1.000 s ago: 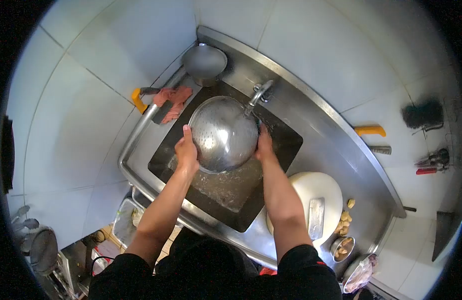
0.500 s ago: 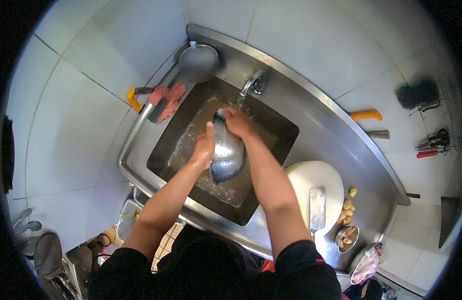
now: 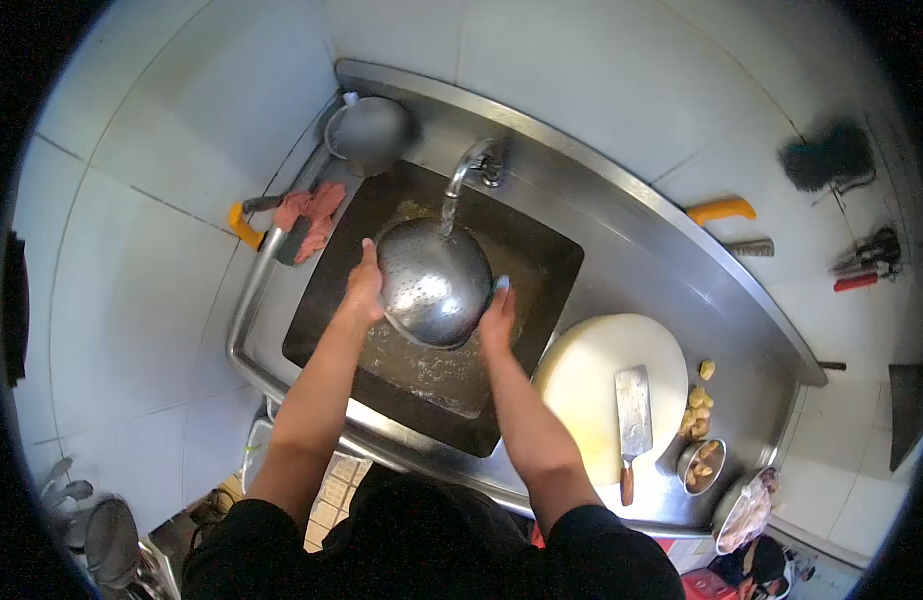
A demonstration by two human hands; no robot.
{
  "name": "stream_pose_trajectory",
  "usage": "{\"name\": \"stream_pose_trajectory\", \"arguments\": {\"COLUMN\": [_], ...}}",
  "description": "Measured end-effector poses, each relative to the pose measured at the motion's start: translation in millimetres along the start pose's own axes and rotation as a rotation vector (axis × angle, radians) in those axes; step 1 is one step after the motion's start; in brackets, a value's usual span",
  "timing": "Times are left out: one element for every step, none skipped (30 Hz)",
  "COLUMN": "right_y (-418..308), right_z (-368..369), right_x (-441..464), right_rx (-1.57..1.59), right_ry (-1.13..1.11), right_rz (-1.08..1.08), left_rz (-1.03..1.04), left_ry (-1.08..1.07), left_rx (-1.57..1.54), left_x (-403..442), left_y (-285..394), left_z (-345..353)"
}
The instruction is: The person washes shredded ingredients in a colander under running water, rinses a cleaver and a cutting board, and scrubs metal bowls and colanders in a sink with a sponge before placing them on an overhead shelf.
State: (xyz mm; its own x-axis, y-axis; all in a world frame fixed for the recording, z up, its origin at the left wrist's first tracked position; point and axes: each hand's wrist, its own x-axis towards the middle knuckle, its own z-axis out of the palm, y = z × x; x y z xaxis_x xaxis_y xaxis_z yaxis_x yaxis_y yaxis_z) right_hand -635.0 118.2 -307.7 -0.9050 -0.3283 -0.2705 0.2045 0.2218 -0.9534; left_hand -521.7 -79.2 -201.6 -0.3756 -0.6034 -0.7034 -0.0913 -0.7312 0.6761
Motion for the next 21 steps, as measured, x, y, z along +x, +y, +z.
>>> {"name": "stream_pose_trajectory", "arguments": {"right_y": [-39.4, -34.9, -19.4, -22.7, -19.8, -33.0, -57.1, -73.5, -70.8, -67.5, -64.1, -47.3, -48.1, -50.4, -53.3, -60.8, -68.1, -90.1, -102.4, -108.8, -108.1], "right_z": [-6.3, -3.6, 0.2, 1.9, 9.3, 24.8, 35.1, 39.1, 37.3, 35.7, 35.8, 37.2, 30.1, 23.2, 22.9, 23.5, 24.2, 26.6, 29.5, 31.8, 28.7], "right_x": [15.4, 33.7, 54.2, 60.2, 53.6, 30.7, -0.7, -25.3, -29.1, -32.0, -33.8, -11.2, 15.3, 36.0, 44.7, 52.5, 57.7, 42.5, 23.1, 1.7, -16.1], "right_rx": [0.056, 0.067, -0.077, -0.227, -0.330, -0.432, -0.444, -0.481, -0.480, -0.476, -0.469, -0.342, -0.259, -0.174, -0.171, -0.231, -0.294, -0.457, -0.464, -0.571, -0.677], "right_ry": [-0.040, -0.027, -0.125, -0.226, -0.219, -0.210, -0.168, -0.179, -0.173, -0.165, -0.159, -0.040, -0.090, -0.139, -0.143, -0.150, -0.158, -0.191, -0.195, -0.173, -0.148], "right_rz": [0.344, 0.340, 0.204, 0.067, -0.202, -0.474, -0.537, -0.636, -0.634, -0.709, -0.781, -0.709, -0.428, -0.144, -0.136, -0.319, -0.509, -0.646, -0.649, -0.757, -0.866], "left_rz": [0.001, -0.022, -0.044, -0.060, -0.058, 0.043, 0.092, 0.139, 0.111, 0.081, 0.078, 0.139, 0.196, 0.187, 0.150, 0.119, 0.123, 0.076, 0.027, -0.019, -0.018], "left_ry": [-0.013, -0.063, -0.112, -0.125, -0.130, -0.049, -0.009, 0.034, -0.002, -0.036, -0.036, -0.107, -0.173, -0.163, -0.172, -0.186, -0.185, -0.236, -0.287, -0.341, -0.343], "left_rx": [0.013, -0.002, -0.022, -0.044, -0.046, 0.089, 0.156, 0.225, 0.201, 0.178, 0.186, 0.168, 0.149, 0.155, 0.198, 0.237, 0.232, 0.255, 0.276, 0.299, 0.292], "left_x": [-2.3, -2.3, 0.7, 5.4, 8.2, -6.7, -6.6, -6.5, 12.1, 31.1, 49.6, 68.0, 76.2, 67.2, 50.6, 45.6, 46.5, 52.2, 57.8, 61.6, 61.3], "left_y": [-0.2, 0.2, 2.1, 1.9, -3.2, 0.1, -1.1, -2.2, -8.5, -16.1, -24.9, -33.8, -39.1, -36.5, -27.8, -23.2, -19.4, -21.2, -24.4, -25.2, -23.7], "left_z": [0.8, 0.7, 0.7, 3.5, 7.4, 21.1, 24.7, 28.4, 25.1, 21.2, 15.5, 8.6, 2.1, 3.0, 13.1, 22.4, 31.9, 39.3, 45.9, 52.1, 58.2]}}
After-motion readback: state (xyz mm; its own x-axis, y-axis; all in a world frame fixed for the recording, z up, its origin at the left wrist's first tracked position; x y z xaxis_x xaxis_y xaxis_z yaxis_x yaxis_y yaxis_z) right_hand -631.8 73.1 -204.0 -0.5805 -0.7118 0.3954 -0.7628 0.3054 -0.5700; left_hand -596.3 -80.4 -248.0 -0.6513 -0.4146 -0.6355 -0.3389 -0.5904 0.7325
